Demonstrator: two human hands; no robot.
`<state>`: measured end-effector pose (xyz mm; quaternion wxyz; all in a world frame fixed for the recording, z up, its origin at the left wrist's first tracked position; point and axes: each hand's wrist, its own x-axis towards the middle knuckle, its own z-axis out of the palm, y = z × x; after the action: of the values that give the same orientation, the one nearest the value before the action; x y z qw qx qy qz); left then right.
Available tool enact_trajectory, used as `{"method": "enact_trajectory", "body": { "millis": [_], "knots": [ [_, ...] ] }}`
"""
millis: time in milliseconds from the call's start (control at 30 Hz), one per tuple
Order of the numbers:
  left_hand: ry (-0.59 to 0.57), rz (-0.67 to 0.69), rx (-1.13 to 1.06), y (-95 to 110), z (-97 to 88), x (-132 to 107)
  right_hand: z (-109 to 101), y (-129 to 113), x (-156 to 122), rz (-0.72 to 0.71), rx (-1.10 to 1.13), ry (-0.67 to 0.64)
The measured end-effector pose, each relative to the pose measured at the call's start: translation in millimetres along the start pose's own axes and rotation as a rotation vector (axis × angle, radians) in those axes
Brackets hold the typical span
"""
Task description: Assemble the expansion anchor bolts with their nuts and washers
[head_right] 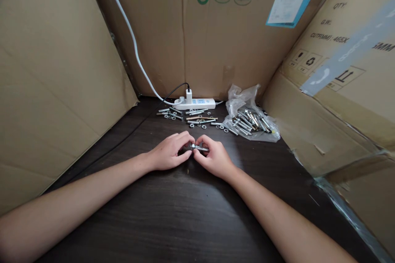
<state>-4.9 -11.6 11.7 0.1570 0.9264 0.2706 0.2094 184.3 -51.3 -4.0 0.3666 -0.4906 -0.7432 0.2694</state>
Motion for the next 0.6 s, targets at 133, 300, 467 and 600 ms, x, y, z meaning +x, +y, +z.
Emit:
{"method": "enact_trajectory", "body": {
  "millis": [133, 300, 467, 600],
  "knots": [
    [0.011, -0.024, -0.005, -1.5, -0.1, 0.3, -0.5, -0.2, -0.3, -0.004, -0.012, -0.006],
    [-0.004, -0.016, -0.019, -2.8, 1.3, 0.9, -1.5, -0.8, 0.0, -0.009, -0.018, -0.011],
    [0.057, 0.022, -0.05, 1.1, -0.9, -1.2, -0.3, 2.6, 0.4, 0.006, 0.006, 0.0],
    [0.107, -0.001, -0.06, 1.6, -2.4, -1.5, -0.1, 2.7, 0.2, -0.011, -0.017, 0.002]
  ]
}}
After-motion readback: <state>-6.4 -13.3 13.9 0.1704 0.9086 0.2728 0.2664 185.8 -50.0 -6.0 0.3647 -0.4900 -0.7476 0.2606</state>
